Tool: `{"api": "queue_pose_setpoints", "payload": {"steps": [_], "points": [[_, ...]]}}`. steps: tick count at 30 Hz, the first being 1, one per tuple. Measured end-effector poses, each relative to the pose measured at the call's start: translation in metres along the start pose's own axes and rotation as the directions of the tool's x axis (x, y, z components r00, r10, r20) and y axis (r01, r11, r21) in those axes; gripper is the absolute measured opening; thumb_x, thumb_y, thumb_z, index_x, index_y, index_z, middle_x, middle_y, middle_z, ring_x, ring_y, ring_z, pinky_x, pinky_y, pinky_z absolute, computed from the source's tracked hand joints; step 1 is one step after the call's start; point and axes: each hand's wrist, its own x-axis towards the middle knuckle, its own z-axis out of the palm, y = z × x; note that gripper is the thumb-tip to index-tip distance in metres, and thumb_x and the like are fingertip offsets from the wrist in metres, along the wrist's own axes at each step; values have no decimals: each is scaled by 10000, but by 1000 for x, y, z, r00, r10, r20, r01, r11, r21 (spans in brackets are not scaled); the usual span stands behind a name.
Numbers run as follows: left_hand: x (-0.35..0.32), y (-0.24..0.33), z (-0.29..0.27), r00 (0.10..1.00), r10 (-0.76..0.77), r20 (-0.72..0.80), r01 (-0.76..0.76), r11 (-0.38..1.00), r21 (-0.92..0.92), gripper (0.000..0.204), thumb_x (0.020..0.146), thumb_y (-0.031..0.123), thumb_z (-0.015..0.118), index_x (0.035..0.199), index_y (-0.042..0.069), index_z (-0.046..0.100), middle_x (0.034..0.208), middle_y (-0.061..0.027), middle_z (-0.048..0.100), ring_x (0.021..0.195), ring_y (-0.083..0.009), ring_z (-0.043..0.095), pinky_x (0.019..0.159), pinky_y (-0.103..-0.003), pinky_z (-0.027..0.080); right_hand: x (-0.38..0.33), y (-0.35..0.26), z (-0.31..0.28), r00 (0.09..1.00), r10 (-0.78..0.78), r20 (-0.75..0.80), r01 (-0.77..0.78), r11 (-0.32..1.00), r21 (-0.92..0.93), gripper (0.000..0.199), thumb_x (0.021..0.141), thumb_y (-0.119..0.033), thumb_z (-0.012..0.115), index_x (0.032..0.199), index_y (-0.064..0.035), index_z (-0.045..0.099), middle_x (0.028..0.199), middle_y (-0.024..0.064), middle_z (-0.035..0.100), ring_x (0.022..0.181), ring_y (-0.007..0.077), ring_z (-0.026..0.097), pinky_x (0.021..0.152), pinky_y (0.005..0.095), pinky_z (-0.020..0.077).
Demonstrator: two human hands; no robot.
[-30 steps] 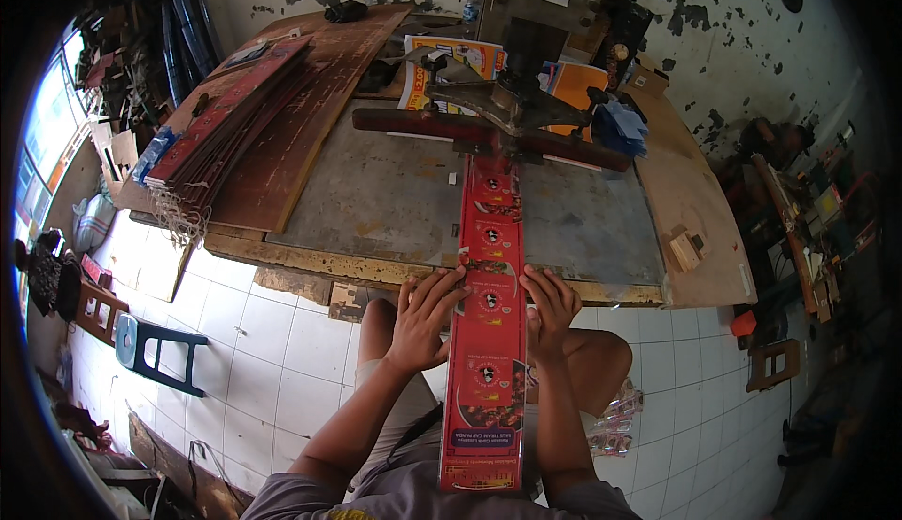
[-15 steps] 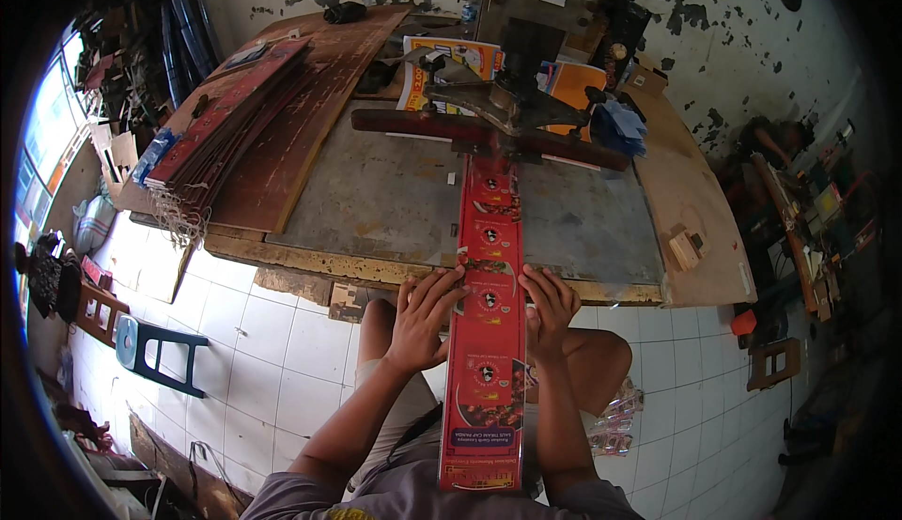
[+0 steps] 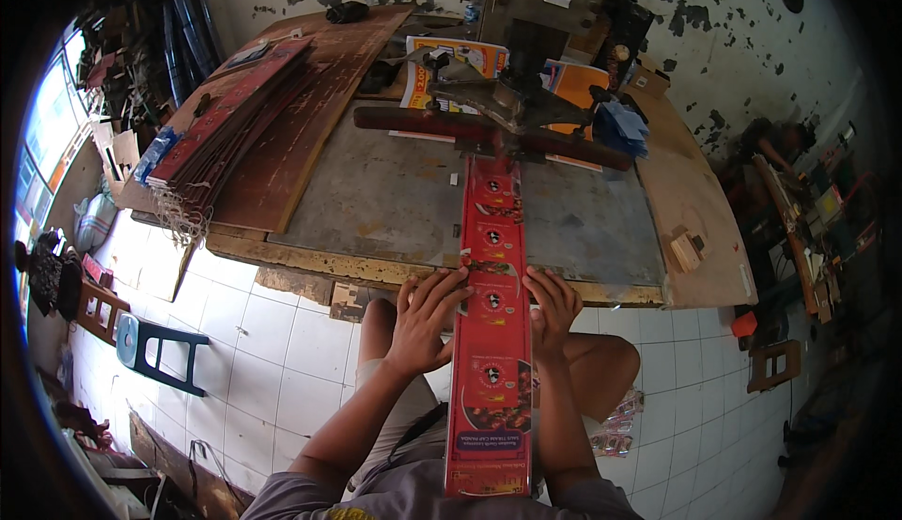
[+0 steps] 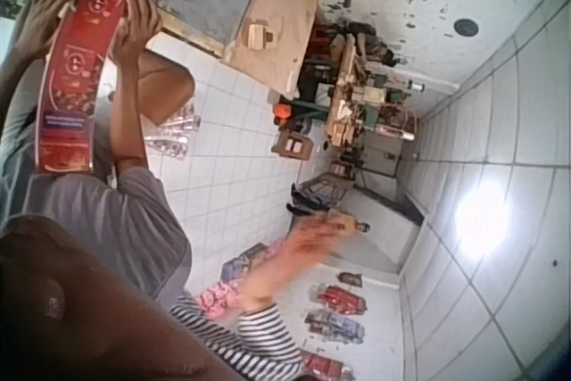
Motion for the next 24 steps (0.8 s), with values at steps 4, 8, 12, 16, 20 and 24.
{"api": "queue_pose_setpoints", "payload": {"steps": [4,8,12,16,20,24], "points": [[5,6,-10,995,-38,96,24,991,135,701,964,454,657,1578,144,522,1730,-51,438,1584,-306,392,1311,-560,171,4,-6,-6,999,38,36,-38,999,-17,538,1155,-397,360,1364,-88,748,1450,50,713,1401,277,564,1189,440,290],[19,6,-14,984,-65,166,14,956,291,763,950,429,675,1624,133,473,1762,-50,384,1605,-315,353,1323,-592,160,9,-12,-18,991,98,92,-103,993,53,482,1117,-356,451,1376,-70,739,1465,59,703,1444,283,532,1217,448,273],[29,3,-17,990,-45,133,7,962,274,764,930,275,695,1640,124,457,1766,-47,376,1604,-313,361,1319,-610,211,24,-24,-33,973,100,210,-108,994,30,432,1074,-315,569,1405,-86,726,1500,52,679,1488,290,491,1258,482,244],[37,0,-18,989,-33,147,-13,953,301,794,902,234,728,1639,116,458,1744,-58,407,1599,-317,370,1314,-605,232,36,-26,-37,935,105,338,-95,994,-47,446,1046,-325,659,1439,-122,710,1553,32,639,1519,303,460,1301,531,209],[41,-1,-21,988,-1,152,-38,967,250,821,855,201,779,1617,114,486,1703,-63,455,1578,-317,400,1306,-584,262,44,-26,-36,919,110,380,-91,993,-69,495,1044,-372,683,1476,-132,681,1596,20,601,1529,309,450,1311,561,201],[32,-9,-21,988,69,139,-93,980,175,930,782,204,849,1624,113,464,1697,-58,455,1567,-288,415,1308,-557,280,52,-25,-30,908,108,406,-67,991,-113,535,1057,-410,671,1516,-138,642,1618,18,575,1534,307,445,1313,581,201]]}}
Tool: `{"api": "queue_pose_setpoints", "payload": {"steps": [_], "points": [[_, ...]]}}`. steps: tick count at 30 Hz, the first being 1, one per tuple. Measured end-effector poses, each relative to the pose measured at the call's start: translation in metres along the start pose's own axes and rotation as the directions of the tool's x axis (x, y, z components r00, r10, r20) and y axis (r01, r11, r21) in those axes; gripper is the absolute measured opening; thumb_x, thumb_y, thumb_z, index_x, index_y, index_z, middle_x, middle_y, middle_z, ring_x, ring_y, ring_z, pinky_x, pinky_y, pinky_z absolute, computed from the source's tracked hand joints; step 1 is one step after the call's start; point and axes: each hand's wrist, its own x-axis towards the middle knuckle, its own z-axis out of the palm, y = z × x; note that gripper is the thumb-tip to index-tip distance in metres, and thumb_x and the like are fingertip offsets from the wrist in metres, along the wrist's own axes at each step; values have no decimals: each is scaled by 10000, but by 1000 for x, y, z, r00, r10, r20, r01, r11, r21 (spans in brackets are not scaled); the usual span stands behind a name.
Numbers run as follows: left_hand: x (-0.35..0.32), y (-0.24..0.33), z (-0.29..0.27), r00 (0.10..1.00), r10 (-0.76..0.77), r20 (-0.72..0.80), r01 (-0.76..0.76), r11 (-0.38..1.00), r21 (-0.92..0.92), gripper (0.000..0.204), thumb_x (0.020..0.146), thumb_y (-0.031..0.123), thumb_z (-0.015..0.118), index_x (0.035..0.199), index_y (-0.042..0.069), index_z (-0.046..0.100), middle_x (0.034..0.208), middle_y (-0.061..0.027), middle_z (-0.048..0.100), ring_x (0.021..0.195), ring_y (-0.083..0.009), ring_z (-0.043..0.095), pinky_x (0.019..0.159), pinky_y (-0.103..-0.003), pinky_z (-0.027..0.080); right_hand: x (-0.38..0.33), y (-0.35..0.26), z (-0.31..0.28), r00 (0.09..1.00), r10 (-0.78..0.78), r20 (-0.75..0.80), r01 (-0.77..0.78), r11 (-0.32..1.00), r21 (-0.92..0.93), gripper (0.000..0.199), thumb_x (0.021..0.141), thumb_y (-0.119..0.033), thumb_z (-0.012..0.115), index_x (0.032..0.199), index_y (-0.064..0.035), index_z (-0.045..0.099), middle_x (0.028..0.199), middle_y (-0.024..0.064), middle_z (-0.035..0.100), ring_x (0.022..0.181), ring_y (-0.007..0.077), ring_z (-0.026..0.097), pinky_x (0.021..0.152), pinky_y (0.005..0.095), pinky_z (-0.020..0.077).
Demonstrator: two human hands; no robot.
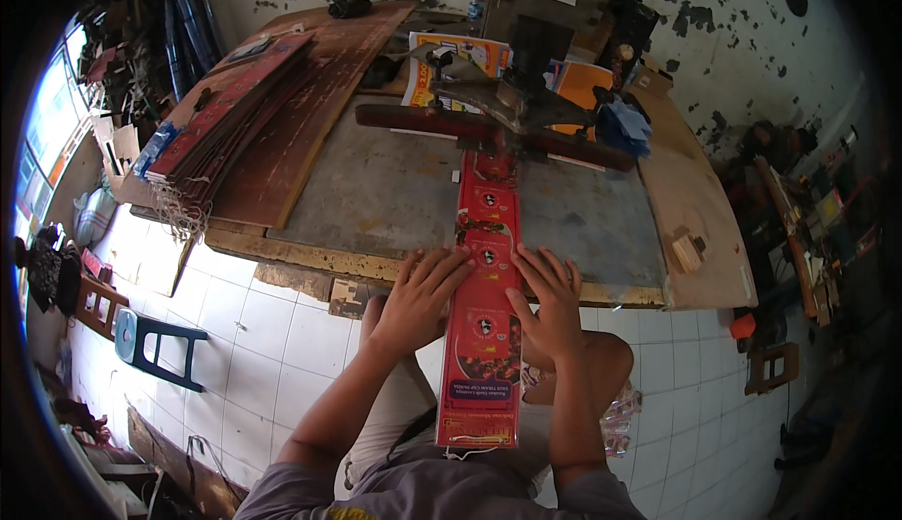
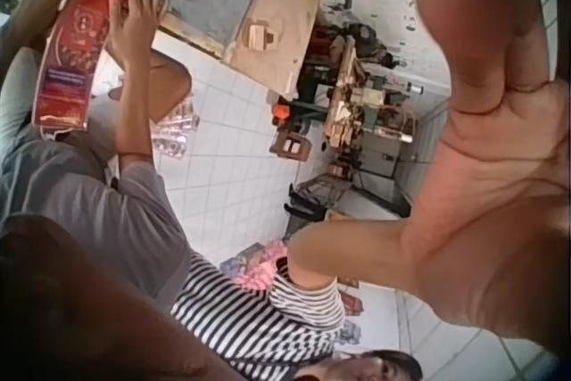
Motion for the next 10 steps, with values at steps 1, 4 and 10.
{"api": "queue_pose_setpoints", "payload": {"steps": [1,4,10], "points": [[0,-2,1,1000,3,-16,-3,1000,-13,915,788,209,844,1619,119,471,1693,-54,462,1564,-284,421,1306,-557,281,3,0,0,1000,1,8,-1,1000,-14,543,1060,-419,668,1525,-139,633,1623,18,570,1535,307,444,1314,587,203],[-1,-6,6,998,7,-55,-9,999,-37,873,805,221,829,1605,135,489,1684,-45,481,1558,-274,436,1301,-556,283,15,6,-1,999,3,50,0,998,-57,532,1071,-400,660,1538,-147,625,1641,32,561,1550,301,445,1317,574,189],[0,-5,12,997,-2,-77,3,1000,16,833,828,235,810,1596,143,500,1690,-40,486,1557,-270,444,1297,-561,275,31,20,6,998,-6,61,7,1000,-27,529,1085,-398,649,1551,-150,611,1653,35,547,1569,297,425,1322,588,175]]}}
